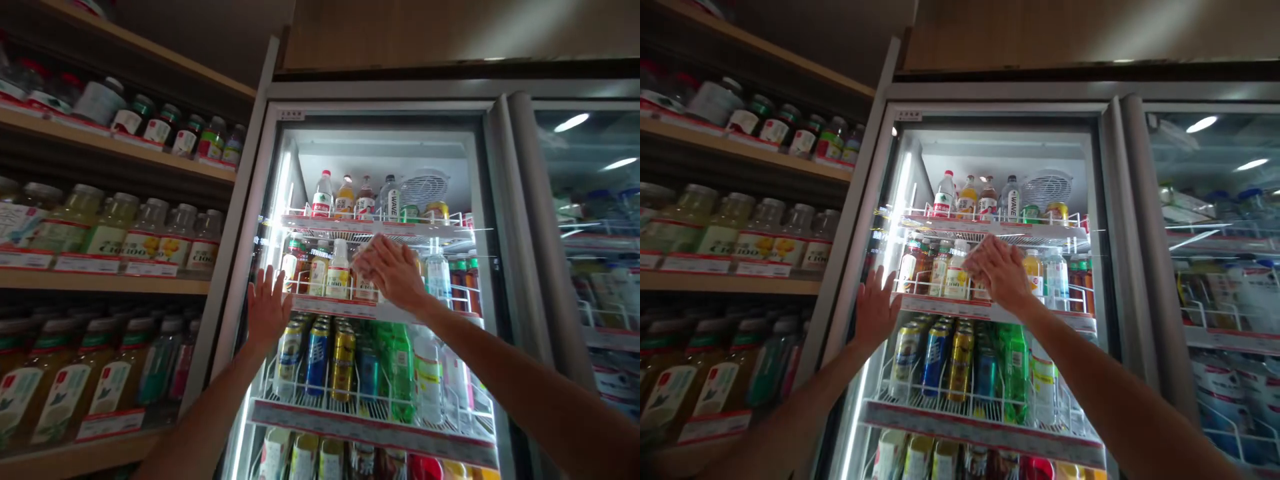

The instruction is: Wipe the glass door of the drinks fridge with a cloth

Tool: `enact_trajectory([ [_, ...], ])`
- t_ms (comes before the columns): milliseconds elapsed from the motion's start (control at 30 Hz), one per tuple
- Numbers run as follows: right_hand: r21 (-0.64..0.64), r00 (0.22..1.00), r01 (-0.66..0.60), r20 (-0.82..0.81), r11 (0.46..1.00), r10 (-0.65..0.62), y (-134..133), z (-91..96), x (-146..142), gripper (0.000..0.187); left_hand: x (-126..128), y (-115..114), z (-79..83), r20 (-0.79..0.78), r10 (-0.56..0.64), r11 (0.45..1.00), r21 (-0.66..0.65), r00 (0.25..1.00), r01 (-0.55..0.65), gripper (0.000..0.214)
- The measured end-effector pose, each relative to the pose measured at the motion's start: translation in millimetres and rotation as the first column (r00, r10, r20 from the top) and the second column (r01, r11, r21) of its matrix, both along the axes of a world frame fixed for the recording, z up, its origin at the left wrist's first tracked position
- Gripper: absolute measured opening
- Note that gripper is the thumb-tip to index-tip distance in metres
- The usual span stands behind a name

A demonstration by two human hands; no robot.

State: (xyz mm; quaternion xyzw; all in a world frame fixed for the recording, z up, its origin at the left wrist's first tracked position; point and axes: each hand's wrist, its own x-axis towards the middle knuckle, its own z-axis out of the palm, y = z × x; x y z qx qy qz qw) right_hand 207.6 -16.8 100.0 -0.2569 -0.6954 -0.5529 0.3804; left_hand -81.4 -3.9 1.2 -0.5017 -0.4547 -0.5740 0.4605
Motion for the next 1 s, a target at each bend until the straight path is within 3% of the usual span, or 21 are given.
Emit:
enact_trajectory([
  [67, -0.008, 0.994, -0.006, -0.113, 1.0, 0.005, -0.5, 6.7, -11.3, 0.038, -1.8, 4.1, 0.3, -0.006, -0.021, 1.0, 0.016, 1.0, 0.021, 0.05],
  [100, -0.014, 0.997, -0.016, -0.071, 1.0, 0.015, -0.8, -0.4, -17.8, 0.039, -1.1, 5.1, -0.2, -0.008, -0.028, 0.999, 0.019, 1.0, 0.028, 0.051],
  [167, -0.032, 0.983, -0.049, 0.173, 0.998, 0.054, -1.1, -30.1, -29.2, 0.038, 1.1, 5.0, -1.4, -0.009, -0.029, 1.0, 0.007, 1.0, 0.029, 0.051],
  [233, -0.05, 0.891, -0.085, 0.442, 0.995, 0.099, -0.9, -59.6, -35.0, 0.037, 2.4, 3.5, -2.1, -0.011, -0.016, 1.0, -0.006, 1.0, 0.015, 0.051],
  [300, -0.036, 0.836, -0.098, 0.539, 0.995, 0.102, 0.5, -66.5, -34.9, 0.037, 2.4, 2.1, -2.4, -0.014, 0.001, 1.0, -0.007, 1.0, -0.002, 0.05],
  [333, -0.012, 0.867, -0.097, 0.49, 0.995, 0.09, 1.4, -59.6, -33.5, 0.037, 2.0, 1.9, -2.4, -0.016, 0.007, 1.0, -0.003, 1.0, -0.007, 0.05],
  [400, 0.03, 0.969, -0.069, 0.239, 0.997, 0.06, 2.8, -35.6, -30.2, 0.038, 1.3, 2.1, -2.5, -0.018, 0.01, 1.0, 0.002, 1.0, -0.01, 0.05],
  [467, 0.031, 0.999, -0.038, 0.019, 0.999, 0.038, 2.9, -19.9, -29.0, 0.039, 1.1, 2.6, -2.7, -0.017, 0.007, 1.0, -0.001, 1.0, -0.007, 0.05],
  [533, 0.011, 0.999, -0.03, 0.035, 0.999, 0.03, 2.1, -30.7, -31.0, 0.041, 1.6, 2.8, -3.2, -0.015, 0.006, 1.0, -0.002, 1.0, -0.006, 0.05],
  [633, -0.021, 0.938, -0.07, 0.338, 0.997, 0.073, 1.3, -81.9, -36.0, 0.043, 2.2, 2.6, -4.0, -0.017, 0.006, 1.0, -0.001, 1.0, -0.006, 0.051],
  [700, -0.032, 0.886, -0.102, 0.451, 0.994, 0.105, 2.2, -105.4, -38.4, 0.041, 1.8, 2.8, -3.9, -0.022, 0.001, 1.0, 0.002, 1.0, -0.001, 0.052],
  [767, -0.013, 0.919, -0.119, 0.378, 0.993, 0.115, 4.3, -103.4, -40.5, 0.039, 0.8, 3.6, -3.0, -0.024, -0.002, 1.0, 0.01, 1.0, 0.003, 0.052],
  [833, 0.013, 0.982, -0.106, 0.161, 0.994, 0.102, 6.1, -84.9, -43.0, 0.038, 0.1, 4.8, -1.7, -0.028, -0.006, 1.0, 0.024, 1.0, 0.007, 0.052],
  [900, 0.017, 0.996, -0.085, 0.005, 0.996, 0.085, 6.9, -71.0, -46.2, 0.04, 0.7, 5.7, -2.3, -0.036, -0.011, 0.999, 0.035, 0.999, 0.012, 0.052],
  [1000, -0.006, 0.988, -0.076, 0.133, 0.997, 0.076, 5.6, -83.0, -49.7, 0.043, 4.0, 5.5, -13.3, -0.028, -0.01, 0.999, 0.041, 1.0, 0.012, 0.051],
])
